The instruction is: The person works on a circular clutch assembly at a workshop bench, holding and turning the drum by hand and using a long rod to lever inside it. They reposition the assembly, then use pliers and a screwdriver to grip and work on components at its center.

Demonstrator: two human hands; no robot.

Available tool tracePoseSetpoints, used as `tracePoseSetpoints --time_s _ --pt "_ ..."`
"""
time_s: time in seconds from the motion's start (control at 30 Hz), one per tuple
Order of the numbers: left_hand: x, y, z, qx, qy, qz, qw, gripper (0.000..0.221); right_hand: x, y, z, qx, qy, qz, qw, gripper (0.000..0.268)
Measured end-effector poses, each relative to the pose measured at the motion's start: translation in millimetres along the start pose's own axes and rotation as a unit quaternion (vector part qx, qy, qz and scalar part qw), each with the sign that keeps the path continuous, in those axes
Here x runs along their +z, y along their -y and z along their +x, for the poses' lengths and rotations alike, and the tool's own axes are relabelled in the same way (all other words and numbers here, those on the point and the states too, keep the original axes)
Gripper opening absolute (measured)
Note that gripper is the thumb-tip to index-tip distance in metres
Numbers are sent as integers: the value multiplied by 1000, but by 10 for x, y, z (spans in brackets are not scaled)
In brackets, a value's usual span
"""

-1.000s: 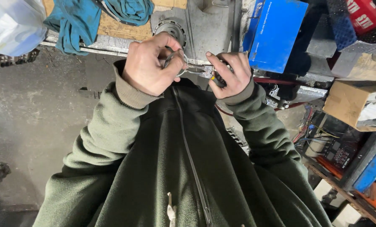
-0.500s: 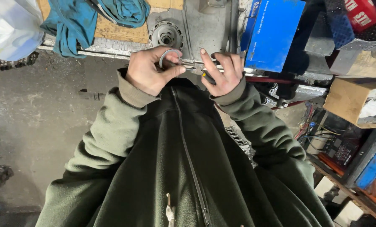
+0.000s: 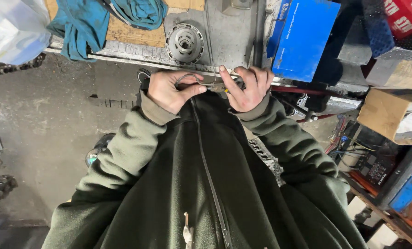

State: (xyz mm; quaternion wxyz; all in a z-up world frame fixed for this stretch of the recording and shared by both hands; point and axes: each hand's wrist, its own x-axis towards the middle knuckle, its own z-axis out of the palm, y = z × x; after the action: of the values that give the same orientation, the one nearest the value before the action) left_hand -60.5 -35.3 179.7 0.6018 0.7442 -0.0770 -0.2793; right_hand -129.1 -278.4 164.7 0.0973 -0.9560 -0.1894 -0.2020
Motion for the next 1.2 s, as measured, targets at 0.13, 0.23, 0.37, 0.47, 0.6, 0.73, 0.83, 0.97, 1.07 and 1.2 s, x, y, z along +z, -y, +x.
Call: tracePoseSetpoints --time_s 0.13,0.23,0.37,0.47,0.6,0.73,0.83,0.97,1.07,1.2 --pt "98 255 -18 -9 -5 -19 1000 25 37 -61 -53 22 69 45 996 75" --pt "147 510 82 -32 -30 -10 999 25 234 -113 -215 111 148 48 982 93" --pt "215 966 252 -80 18 -118 990 25 499 -177 -418 74 128 108 983 80" --pt "112 1032 411 -102 69 -182 976 41 539 -188 -398 82 120 123 982 76" --pt "-50 1122 686 97 93 -63 989 72 533 -215 -308 99 120 121 980 74" --pt "-263 919 852 -52 114 46 991 62 675 -277 -301 104 109 99 984 74" --pt "-341 1198 1020 -112 19 38 993 42 783 -337 -326 134 110 102 980 72" --pt "-420 1546 1141 161 -40 439 883 31 908 -404 -395 161 104 114 975 68" --pt "-389 1826 1084 258 -37 497 828 42 950 -361 -393 181 107 118 971 67" --pt "-375 1834 952 239 -19 499 832 55 1039 -257 -373 188 124 104 969 68"
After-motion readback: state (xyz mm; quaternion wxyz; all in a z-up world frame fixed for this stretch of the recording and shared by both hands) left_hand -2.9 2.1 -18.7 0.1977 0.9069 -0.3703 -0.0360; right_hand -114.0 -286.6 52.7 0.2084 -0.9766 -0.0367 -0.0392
